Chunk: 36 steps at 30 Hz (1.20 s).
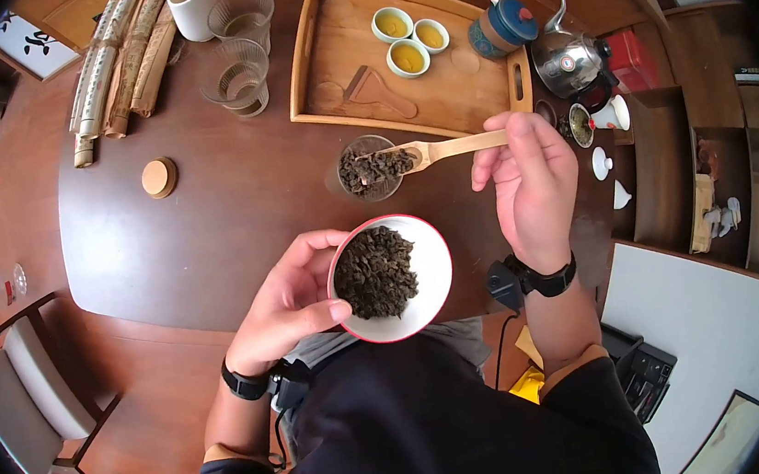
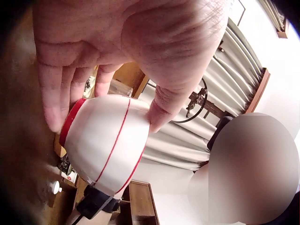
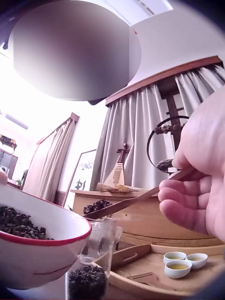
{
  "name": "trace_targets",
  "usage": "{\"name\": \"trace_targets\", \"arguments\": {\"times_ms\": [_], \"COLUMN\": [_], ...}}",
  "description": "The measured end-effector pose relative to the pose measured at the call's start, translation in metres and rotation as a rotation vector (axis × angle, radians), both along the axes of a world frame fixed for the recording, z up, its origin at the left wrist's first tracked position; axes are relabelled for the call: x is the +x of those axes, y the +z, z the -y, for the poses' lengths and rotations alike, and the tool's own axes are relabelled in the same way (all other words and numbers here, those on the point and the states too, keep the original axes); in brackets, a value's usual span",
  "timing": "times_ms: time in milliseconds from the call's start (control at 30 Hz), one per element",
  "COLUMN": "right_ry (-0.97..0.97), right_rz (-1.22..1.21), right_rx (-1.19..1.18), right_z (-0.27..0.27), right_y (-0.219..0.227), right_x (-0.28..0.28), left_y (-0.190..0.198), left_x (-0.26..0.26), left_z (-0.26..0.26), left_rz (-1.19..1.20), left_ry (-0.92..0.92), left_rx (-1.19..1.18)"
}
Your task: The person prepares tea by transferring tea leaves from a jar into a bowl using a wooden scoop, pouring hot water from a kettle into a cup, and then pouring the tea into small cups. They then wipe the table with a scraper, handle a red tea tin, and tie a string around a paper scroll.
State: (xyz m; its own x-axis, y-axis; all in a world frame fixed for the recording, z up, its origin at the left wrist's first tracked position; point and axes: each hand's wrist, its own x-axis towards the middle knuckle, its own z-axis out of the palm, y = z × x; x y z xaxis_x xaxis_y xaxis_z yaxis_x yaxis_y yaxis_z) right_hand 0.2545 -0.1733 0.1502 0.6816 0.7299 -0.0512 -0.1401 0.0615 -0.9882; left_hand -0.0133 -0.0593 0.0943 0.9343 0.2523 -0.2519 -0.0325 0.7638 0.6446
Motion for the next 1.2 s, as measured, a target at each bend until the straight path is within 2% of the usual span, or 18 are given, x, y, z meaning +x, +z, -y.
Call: {"name": "trace_targets", "arguments": {"times_ms": [100, 200, 333, 500, 600, 667, 767, 867, 1000, 1200], "right_ry": [-0.008, -0.016, 0.2, 0.215, -0.006, -0.15, -0.073, -0.066, 0.091, 0.113], "right_rz": [0.177, 0.498, 1.113, 1.227, 0.984, 0.501, 0.146, 0.313, 1.0, 1.174], "right_rx": [-0.013, -0.104, 0.054, 0.126, 0.015, 0.03, 0.21, 0.041, -0.034, 0.038], "right_z": [-0.002, -0.003, -0.007, -0.007, 0.007, 0.019, 0.042, 0.066, 0.08, 0.081], "right_y": [0.004, 0.014, 0.022, 0.023, 0.019, 0.027, 0.024, 0.013, 0.01, -0.008], "right_x": [-0.007, -0.024, -0.024, -0.031, -0.035, -0.044, -0.034, -0.046, -0.048, -0.048], "left_y": [-0.004, -0.008, -0.021, -0.038, -0.045, -0.045, -0.046, -0.049, -0.05, -0.05], "left_x": [-0.002, -0.004, -0.006, -0.009, -0.01, -0.011, -0.012, -0.009, -0.001, 0.012], "left_z": [0.0, 0.001, 0.004, 0.009, 0.013, 0.015, 0.019, 0.021, 0.025, 0.026], "left_rz": [-0.016, -0.018, -0.027, -0.03, -0.046, -0.056, -0.054, -0.051, -0.035, -0.06], "left_ry": [0.008, 0.028, 0.051, 0.084, 0.1, 0.11, 0.109, 0.109, 0.092, 0.084], "left_rx": [-0.016, -0.002, 0.039, 0.059, 0.047, 0.033, -0.006, 0.0, 0.027, 0.069]}}
